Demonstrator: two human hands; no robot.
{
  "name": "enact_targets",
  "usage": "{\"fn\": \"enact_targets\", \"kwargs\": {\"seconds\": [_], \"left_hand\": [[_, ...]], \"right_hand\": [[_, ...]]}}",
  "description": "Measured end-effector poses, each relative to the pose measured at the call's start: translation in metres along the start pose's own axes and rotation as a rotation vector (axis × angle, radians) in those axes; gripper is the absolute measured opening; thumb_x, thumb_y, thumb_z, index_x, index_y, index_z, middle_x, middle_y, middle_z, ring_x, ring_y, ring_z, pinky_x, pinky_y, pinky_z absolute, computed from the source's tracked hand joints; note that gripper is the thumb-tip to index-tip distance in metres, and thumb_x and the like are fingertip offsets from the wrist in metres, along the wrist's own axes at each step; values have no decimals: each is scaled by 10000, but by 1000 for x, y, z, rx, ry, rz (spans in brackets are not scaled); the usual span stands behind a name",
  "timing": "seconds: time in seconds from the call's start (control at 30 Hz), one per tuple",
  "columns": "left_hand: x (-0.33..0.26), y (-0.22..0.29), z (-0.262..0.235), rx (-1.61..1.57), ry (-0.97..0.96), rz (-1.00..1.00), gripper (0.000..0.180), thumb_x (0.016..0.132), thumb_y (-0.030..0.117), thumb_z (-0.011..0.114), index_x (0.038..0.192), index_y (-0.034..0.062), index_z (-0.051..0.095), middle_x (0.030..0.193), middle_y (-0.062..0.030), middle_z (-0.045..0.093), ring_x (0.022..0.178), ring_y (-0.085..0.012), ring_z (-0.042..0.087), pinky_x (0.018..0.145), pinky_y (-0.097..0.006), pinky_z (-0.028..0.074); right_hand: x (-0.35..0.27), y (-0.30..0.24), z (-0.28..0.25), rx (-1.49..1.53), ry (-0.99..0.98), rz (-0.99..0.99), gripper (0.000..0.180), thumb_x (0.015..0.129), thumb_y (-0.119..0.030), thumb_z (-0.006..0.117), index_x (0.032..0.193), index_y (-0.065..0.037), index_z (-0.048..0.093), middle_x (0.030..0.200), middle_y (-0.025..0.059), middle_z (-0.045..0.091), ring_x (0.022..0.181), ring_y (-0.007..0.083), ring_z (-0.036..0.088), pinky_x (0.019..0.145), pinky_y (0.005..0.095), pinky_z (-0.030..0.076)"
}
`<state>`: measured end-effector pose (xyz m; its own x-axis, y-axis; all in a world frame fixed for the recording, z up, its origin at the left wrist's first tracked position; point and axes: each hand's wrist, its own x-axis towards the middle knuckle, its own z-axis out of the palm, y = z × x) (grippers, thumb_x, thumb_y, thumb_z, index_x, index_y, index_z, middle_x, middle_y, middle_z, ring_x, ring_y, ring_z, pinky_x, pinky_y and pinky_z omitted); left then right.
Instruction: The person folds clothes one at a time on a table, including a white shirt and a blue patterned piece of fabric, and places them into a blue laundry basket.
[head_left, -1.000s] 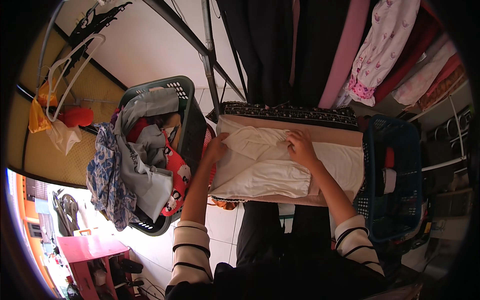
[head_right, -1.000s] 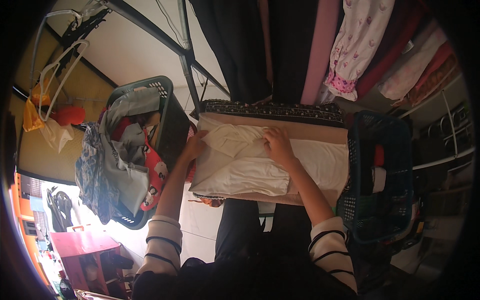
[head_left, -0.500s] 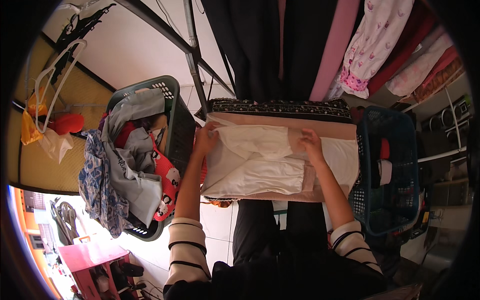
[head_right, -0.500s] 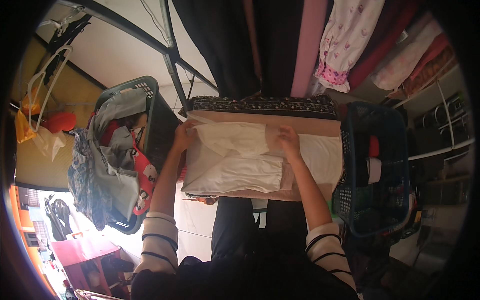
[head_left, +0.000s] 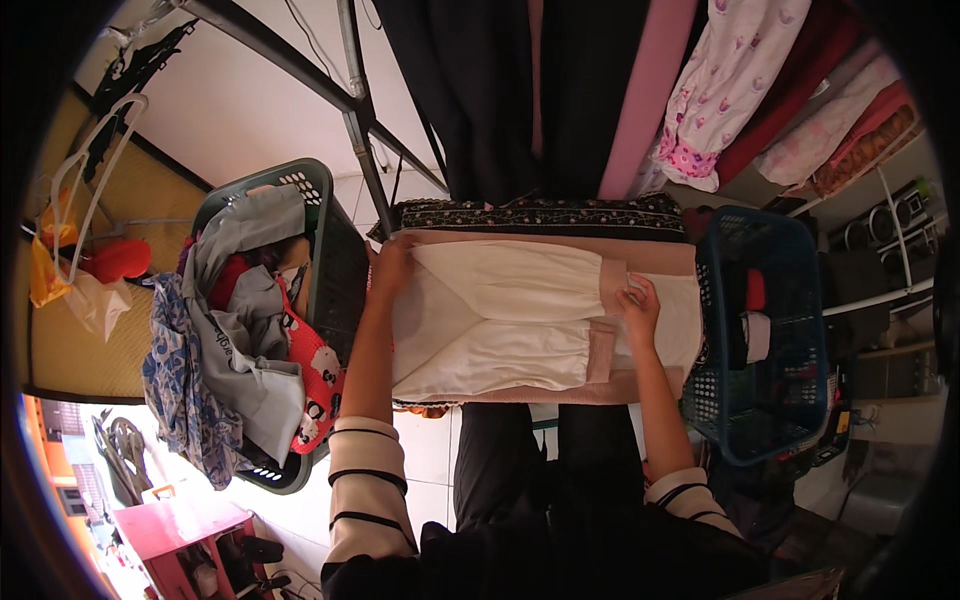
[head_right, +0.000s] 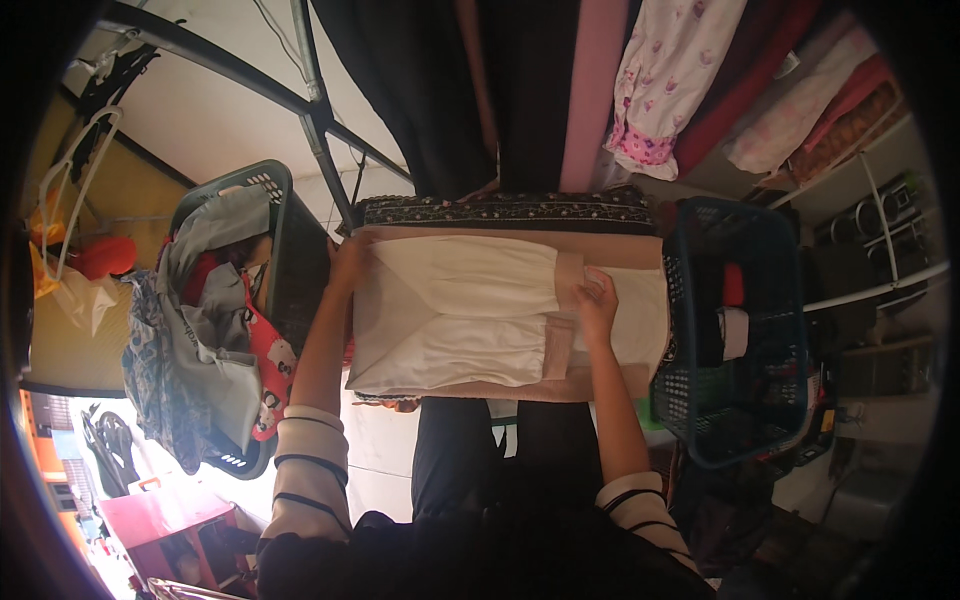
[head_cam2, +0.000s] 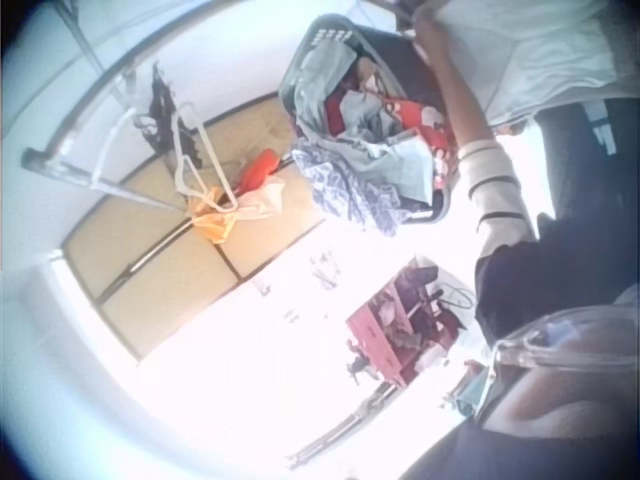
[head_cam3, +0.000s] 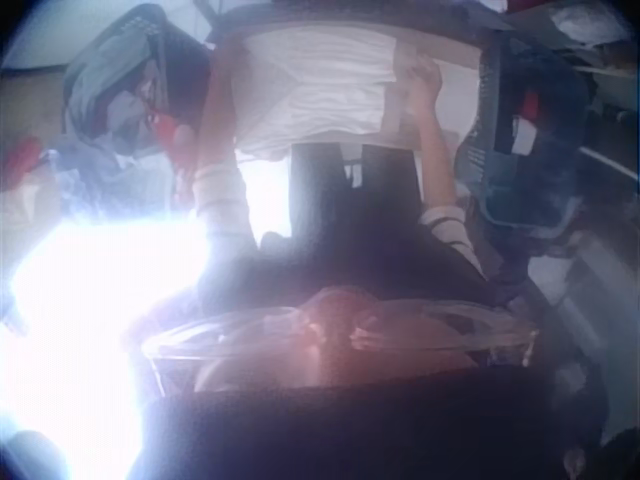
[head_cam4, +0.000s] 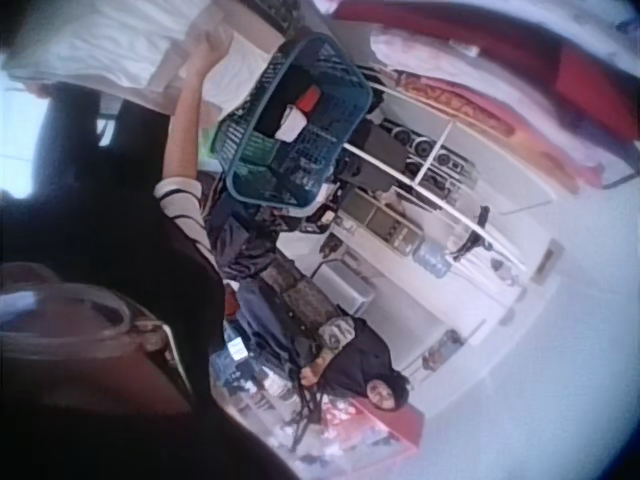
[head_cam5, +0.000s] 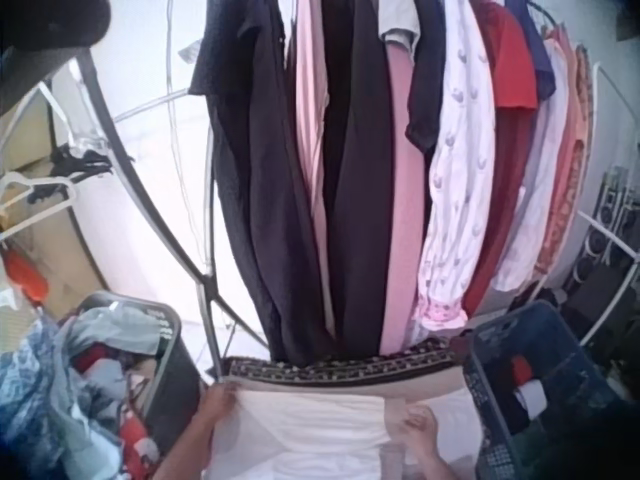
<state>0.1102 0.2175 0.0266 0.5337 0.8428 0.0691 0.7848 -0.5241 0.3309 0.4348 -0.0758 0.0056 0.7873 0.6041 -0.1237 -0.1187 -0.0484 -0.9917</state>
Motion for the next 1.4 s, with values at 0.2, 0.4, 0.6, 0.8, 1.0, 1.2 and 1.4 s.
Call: {"fn": "enact_targets", "kwargs": {"seconds": [0.2, 0.4, 0.6, 0.8, 1.0, 1.2, 1.4], "left_hand": [[4, -6, 12, 47, 60, -55, 319, 771, 72, 573, 1074, 171, 574, 966, -25, 645, 1027, -236, 562, 1025, -653, 136], [3, -4, 11, 159, 97, -240, 314, 793, 124, 583, 1105, 132, 554, 1005, -88, 631, 1040, -269, 550, 1031, -615, 181], [-39, 94, 34, -228, 476, 109, 459, 814, 176, 582, 1245, 77, 461, 1323, -223, 388, 1219, -365, 374, 1034, -551, 233], [-101, 172, 78, -34, 89, 266, 580, 863, 364, 529, 1359, 106, 374, 1449, -182, 257, 1342, -337, 242, 1072, -505, 195], [-106, 138, 77, -74, 45, 281, 600, 880, 353, 511, 1393, 106, 321, 1474, -165, 213, 1357, -327, 213, 1078, -539, 144], [-174, 148, 53, -34, -72, 336, 591, 892, 301, 485, 1418, 130, 276, 1488, -137, 190, 1372, -310, 182, 1067, -584, 119], [-190, 124, 44, 60, -73, 287, 604, 876, 248, 517, 1413, 112, 278, 1483, -132, 207, 1374, -306, 180, 1077, -570, 114]], "right_hand": [[7, 32, -12, -127, 11, -56, 331, 764, 5, 656, 1065, -55, 534, 842, 50, 592, 764, 115, 548, 683, 245, 447], [6, 22, -9, -315, -32, -75, 338, 754, -24, 669, 1053, -47, 514, 890, 86, 581, 803, 163, 556, 710, 279, 451], [-15, -14, 33, -863, 10, -581, 500, 736, -74, 657, 1191, -12, 457, 1265, 205, 407, 1170, 337, 399, 948, 463, 344], [-40, 0, 69, -1235, -389, -641, 578, 874, -354, 520, 1378, -130, 346, 1491, 107, 180, 1361, 327, 191, 1075, 556, 132], [-20, -5, 25, -1295, -480, -539, 617, 905, -460, 435, 1426, -173, 268, 1512, 75, 126, 1382, 315, 127, 1084, 556, 100], [-78, -1, -12, -1209, -706, -686, 619, 899, -434, 458, 1417, -150, 275, 1504, 91, 148, 1380, 339, 112, 1069, 592, 109], [-90, 3, -49, -1141, -536, -581, 685, 881, -417, 506, 1429, -105, 238, 1507, 113, 140, 1379, 345, 132, 1071, 565, 121]]}}
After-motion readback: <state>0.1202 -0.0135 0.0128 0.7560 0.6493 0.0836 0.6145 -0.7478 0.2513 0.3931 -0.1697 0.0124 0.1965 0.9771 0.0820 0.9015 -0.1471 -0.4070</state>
